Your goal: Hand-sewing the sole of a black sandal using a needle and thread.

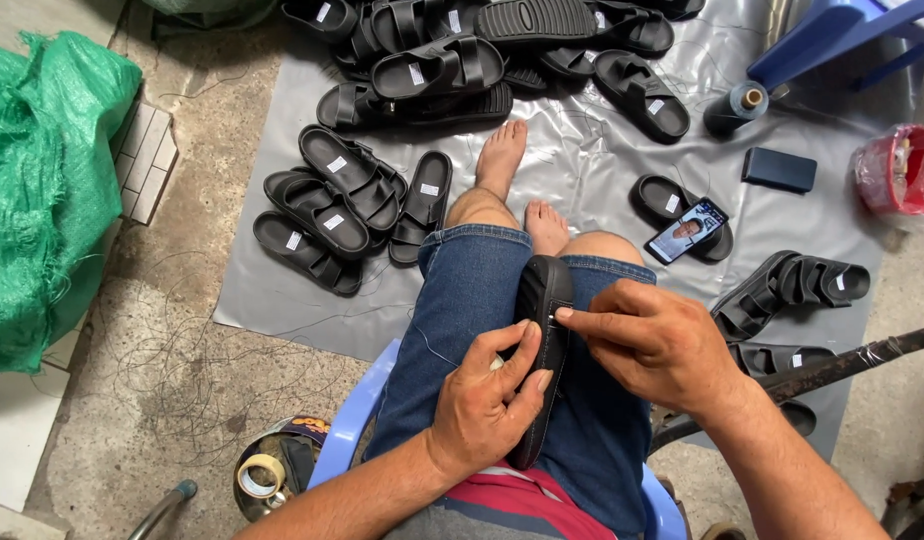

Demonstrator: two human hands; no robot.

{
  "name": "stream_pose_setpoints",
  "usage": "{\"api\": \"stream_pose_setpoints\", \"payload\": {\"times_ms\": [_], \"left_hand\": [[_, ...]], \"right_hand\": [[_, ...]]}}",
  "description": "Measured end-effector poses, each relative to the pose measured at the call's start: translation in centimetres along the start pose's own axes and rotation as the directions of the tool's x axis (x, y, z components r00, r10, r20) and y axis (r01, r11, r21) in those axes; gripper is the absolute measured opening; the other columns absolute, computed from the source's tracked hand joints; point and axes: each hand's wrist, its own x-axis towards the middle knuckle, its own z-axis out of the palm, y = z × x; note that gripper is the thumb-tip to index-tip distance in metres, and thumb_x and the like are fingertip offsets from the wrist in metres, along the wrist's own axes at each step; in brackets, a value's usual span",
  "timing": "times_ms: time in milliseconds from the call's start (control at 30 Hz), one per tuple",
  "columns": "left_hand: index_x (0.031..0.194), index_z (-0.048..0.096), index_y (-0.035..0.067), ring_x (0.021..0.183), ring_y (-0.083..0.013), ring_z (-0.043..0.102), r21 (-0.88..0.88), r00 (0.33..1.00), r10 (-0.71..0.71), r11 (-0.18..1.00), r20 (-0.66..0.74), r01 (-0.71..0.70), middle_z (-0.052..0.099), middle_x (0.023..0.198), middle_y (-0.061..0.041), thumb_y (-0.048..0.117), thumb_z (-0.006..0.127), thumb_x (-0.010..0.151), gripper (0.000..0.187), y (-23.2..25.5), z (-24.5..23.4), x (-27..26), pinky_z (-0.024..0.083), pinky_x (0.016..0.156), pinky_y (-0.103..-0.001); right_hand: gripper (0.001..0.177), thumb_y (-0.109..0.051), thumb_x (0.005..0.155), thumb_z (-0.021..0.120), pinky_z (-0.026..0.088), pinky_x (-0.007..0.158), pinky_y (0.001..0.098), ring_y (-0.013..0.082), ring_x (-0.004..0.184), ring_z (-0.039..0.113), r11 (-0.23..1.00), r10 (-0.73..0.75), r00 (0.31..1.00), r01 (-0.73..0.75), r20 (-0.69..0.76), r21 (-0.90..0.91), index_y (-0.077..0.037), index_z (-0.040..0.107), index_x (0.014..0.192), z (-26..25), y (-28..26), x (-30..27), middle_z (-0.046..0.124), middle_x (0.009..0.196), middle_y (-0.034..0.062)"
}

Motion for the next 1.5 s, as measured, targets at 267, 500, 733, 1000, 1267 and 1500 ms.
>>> {"api": "stream_pose_setpoints", "payload": {"times_ms": [267, 500, 733, 1000, 1267, 1500], "left_hand": [[0.125, 0.048, 0.009, 0.102, -0.0245, 0.063, -0.021, 0.995, 0.092, 0.996, 0.046, -0.091, 0.051, 0.119, -0.011, 0.012, 0.064, 0.085, 0.043, -0.2, 0.6, 0.6, 0.057, 0.081, -0.03], [0.111, 0.061, 0.019, 0.067, -0.0144, 0.062, 0.089, 0.95, 0.072, 0.991, 0.305, -0.103, 0.06, 0.085, 0.002, 0.024, 0.063, 0.085, 0.027, 0.5, -2.1, 3.2, 0.05, 0.051, -0.03], [0.08, 0.071, 0.019, 0.08, -0.0031, 0.06, 0.141, 0.685, -0.442, 0.882, 0.579, 0.451, 0.057, 0.102, 0.007, 0.025, 0.061, 0.076, 0.013, 0.0, -7.3, 7.3, 0.047, 0.071, -0.021], [0.097, 0.066, 0.018, 0.058, -0.0096, 0.058, -0.328, 0.806, -0.219, 0.831, 0.55, 0.45, 0.052, 0.084, 0.0, 0.013, 0.056, 0.086, 0.015, 1.9, -5.0, 7.2, 0.049, 0.06, -0.018], [0.118, 0.038, 0.02, 0.085, -0.0263, 0.062, 0.159, 0.801, -0.194, 0.979, 0.567, 0.125, 0.061, 0.093, 0.0, 0.014, 0.047, 0.077, 0.042, 3.6, -4.4, 8.7, 0.047, 0.064, -0.045], [0.131, 0.043, 0.02, 0.074, -0.044, 0.059, 0.174, 0.83, -0.166, 0.981, 0.533, 0.085, 0.058, 0.079, -0.014, 0.012, 0.048, 0.078, 0.053, 3.5, -4.7, 8.3, 0.049, 0.063, -0.055]], "right_hand": [[0.011, -0.013, 0.077, 0.064, 0.045, 0.052, 0.0274, 0.0154, 0.068, 0.06, 0.996, 0.028, 0.999, -0.03, -0.031, -0.087, -0.014, 0.064, 0.089, -0.3, -1.1, 0.8, 0.061, 0.081, -0.0012], [0.016, -0.017, 0.081, 0.062, 0.049, 0.057, 0.028, 0.0146, 0.07, 0.061, 0.959, 0.146, 0.989, -0.147, -0.022, -0.242, -0.015, 0.061, 0.097, -2.0, -2.9, -1.1, 0.061, 0.087, -0.0016], [0.021, -0.019, 0.082, 0.061, 0.047, 0.053, 0.0275, 0.0137, 0.069, 0.061, 0.957, 0.148, 0.989, -0.139, 0.018, -0.255, -0.02, 0.063, 0.103, -2.0, -2.3, -1.7, 0.063, 0.087, -0.0051], [0.023, -0.018, 0.081, 0.061, 0.046, 0.053, 0.0303, 0.017, 0.071, 0.061, 0.986, 0.13, 0.99, -0.123, 0.052, -0.116, -0.019, 0.061, 0.104, -1.3, -2.3, -0.5, 0.061, 0.087, -0.002], [0.023, -0.017, 0.082, 0.061, 0.046, 0.051, 0.0329, 0.0184, 0.067, 0.059, 0.984, 0.108, 0.994, -0.106, 0.011, -0.142, -0.017, 0.061, 0.105, -0.7, -2.2, -0.9, 0.059, 0.085, -0.0014], [0.026, -0.022, 0.078, 0.06, 0.052, 0.056, 0.0354, 0.02, 0.072, 0.063, 0.945, 0.268, 0.963, -0.262, 0.007, -0.195, -0.031, 0.065, 0.102, -0.3, -2.1, -1.6, 0.061, 0.081, -0.0065]]}}
